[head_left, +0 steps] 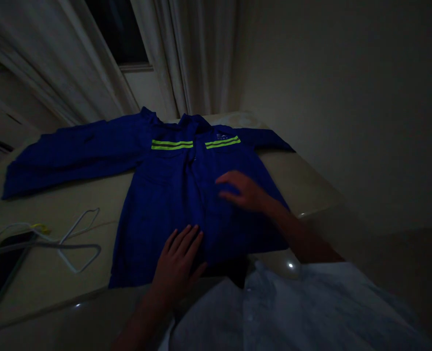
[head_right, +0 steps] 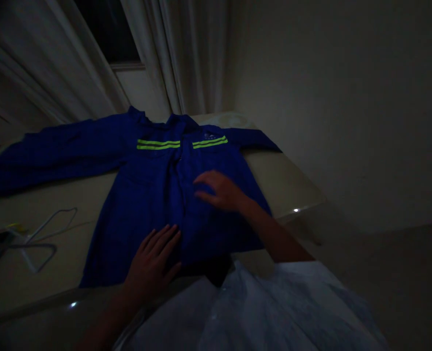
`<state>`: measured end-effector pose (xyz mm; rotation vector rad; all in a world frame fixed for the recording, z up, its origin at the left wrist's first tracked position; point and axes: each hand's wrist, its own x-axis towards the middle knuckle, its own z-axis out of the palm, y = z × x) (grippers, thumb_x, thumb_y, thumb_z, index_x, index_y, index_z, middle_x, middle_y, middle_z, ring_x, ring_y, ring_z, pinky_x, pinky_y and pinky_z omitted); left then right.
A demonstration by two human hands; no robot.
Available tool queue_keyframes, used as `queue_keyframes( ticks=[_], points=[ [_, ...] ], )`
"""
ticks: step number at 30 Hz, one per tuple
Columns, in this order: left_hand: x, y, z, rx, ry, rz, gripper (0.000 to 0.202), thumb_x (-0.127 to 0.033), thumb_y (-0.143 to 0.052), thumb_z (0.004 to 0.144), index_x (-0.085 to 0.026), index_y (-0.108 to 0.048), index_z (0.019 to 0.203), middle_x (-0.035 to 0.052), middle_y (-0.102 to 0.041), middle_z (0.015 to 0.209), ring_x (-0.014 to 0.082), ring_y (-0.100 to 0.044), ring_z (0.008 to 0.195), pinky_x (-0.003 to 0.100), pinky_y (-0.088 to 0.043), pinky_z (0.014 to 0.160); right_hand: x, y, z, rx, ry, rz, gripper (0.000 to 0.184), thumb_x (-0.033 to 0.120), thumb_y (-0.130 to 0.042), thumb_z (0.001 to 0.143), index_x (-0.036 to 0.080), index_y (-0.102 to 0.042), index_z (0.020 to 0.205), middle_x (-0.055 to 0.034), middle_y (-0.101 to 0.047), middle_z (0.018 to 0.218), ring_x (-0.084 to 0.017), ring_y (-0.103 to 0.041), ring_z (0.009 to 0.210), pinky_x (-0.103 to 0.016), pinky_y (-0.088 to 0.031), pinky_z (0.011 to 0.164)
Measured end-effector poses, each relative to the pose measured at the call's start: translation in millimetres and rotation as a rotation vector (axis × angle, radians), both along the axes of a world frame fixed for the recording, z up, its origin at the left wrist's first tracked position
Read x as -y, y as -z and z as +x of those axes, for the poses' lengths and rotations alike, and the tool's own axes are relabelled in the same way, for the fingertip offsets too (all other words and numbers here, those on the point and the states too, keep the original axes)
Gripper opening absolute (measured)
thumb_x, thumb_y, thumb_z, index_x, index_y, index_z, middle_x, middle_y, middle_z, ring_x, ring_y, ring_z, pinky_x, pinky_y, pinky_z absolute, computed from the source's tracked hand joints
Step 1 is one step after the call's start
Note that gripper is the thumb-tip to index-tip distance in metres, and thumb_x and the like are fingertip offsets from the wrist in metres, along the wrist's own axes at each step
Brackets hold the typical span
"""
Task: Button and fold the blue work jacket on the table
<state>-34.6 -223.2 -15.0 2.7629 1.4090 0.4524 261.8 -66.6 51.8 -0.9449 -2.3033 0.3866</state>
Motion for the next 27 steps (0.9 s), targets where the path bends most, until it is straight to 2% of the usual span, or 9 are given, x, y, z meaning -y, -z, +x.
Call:
queue_keyframes(
  ticks=[1, 3, 5, 8, 12, 15, 18, 23, 27],
  points=[
    [2, 2.1, 3, 0.019, -0.031, 0.003, 0.074, -0.044, -0.062, 0.095, -0.022, -0.041, 0.162, 0.0123, -0.049, 0.162, 0.0340, -0.046, 0.150, 0.055, -0.034, 0.125, 28, 0.1, -19, 0.098, -0.197, -0.023, 0.042, 0.051, -0.061, 0.102, 0.025, -0.065, 0.134, -0.0086, -0.071, 0.129, -0.025, -0.064, 0.116, -0.040, -0.047, 0.104],
    [3, 5.7, 9, 0.042, -0.077, 0.006, 0.077, -0.051, -0.061, 0.095, -0.020, -0.041, 0.162, 0.0154, -0.048, 0.163, 0.0358, -0.047, 0.149, 0.057, -0.034, 0.124, 74, 7.4, -45, 0.233, -0.354, -0.022, 0.046, 0.053, -0.063, 0.101, 0.025, -0.065, 0.137, -0.0086, -0.072, 0.128, -0.025, -0.065, 0.113, -0.039, -0.047, 0.100],
    [4, 8.1, 13, 0.050, -0.098, 0.012, 0.080, -0.059, -0.058, 0.095, -0.017, -0.041, 0.162, 0.0169, -0.046, 0.164, 0.0368, -0.045, 0.150, 0.057, -0.033, 0.124, 102, 19.8, -51, 0.275, -0.278, -0.004, 0.042, 0.052, -0.061, 0.103, 0.022, -0.069, 0.130, -0.0092, -0.076, 0.115, -0.024, -0.066, 0.105, -0.038, -0.046, 0.095],
    [4, 8.8, 17, 0.043, -0.108, 0.032, 0.088, -0.064, -0.058, 0.094, -0.014, -0.039, 0.163, 0.0184, -0.041, 0.167, 0.0379, -0.041, 0.152, 0.057, -0.029, 0.126, 119, 35.3, -41, 0.228, -0.005, -0.010, 0.034, 0.049, -0.060, 0.105, 0.020, -0.073, 0.115, -0.0087, -0.077, 0.101, -0.024, -0.067, 0.098, -0.038, -0.045, 0.091],
    [6, 7.1, 18, 0.002, -0.093, 0.077, 0.078, -0.047, -0.060, 0.096, -0.012, -0.040, 0.162, 0.0172, -0.037, 0.168, 0.0358, -0.038, 0.155, 0.057, -0.030, 0.125, 135, 36.3, -36, 0.252, 0.189, -0.028, 0.027, 0.043, -0.064, 0.103, 0.019, -0.072, 0.113, -0.0092, -0.076, 0.105, -0.024, -0.066, 0.101, -0.038, -0.045, 0.092],
    [12, 8.1, 16, -0.003, -0.062, 0.122, 0.066, -0.029, -0.058, 0.096, -0.017, -0.046, 0.160, 0.0128, -0.042, 0.167, 0.0319, -0.042, 0.153, 0.054, -0.032, 0.125, 150, 28.4, -42, 0.275, 0.171, -0.076, 0.022, 0.031, -0.070, 0.098, 0.021, -0.072, 0.118, -0.0073, -0.073, 0.110, -0.023, -0.065, 0.103, -0.036, -0.045, 0.091],
    [18, 14.2, 14, 0.031, -0.051, 0.171, 0.059, -0.024, -0.056, 0.097, -0.023, -0.051, 0.156, 0.0093, -0.051, 0.161, 0.0296, -0.051, 0.147, 0.051, -0.035, 0.123, 162, 25.0, -47, 0.311, 0.124, -0.095, 0.025, 0.016, -0.069, 0.093, 0.023, -0.073, 0.116, -0.0059, -0.070, 0.114, -0.021, -0.064, 0.104, -0.034, -0.045, 0.089],
    [22, 23.9, 13, 0.058, -0.056, 0.212, 0.056, -0.019, -0.050, 0.100, -0.025, -0.053, 0.156, 0.0070, -0.054, 0.158, 0.0286, -0.054, 0.143, 0.049, -0.038, 0.120, 173, 31.5, -54, 0.347, 0.222, -0.057, 0.024, 0.039, -0.076, 0.094, 0.021, -0.073, 0.109, -0.0068, -0.070, 0.110, -0.024, -0.063, 0.103, -0.038, -0.045, 0.090],
    [23, 24.2, 13, 0.065, -0.059, 0.208, 0.056, -0.016, -0.045, 0.102, -0.024, -0.051, 0.157, 0.0067, -0.054, 0.159, 0.0284, -0.054, 0.143, 0.051, -0.037, 0.120, 177, 33.1, -60, 0.431, 0.226, -0.040, 0.018, 0.033, -0.078, 0.095, 0.022, -0.073, 0.108, -0.0084, -0.069, 0.115, -0.024, -0.063, 0.104, -0.039, -0.047, 0.088]
  ],
)
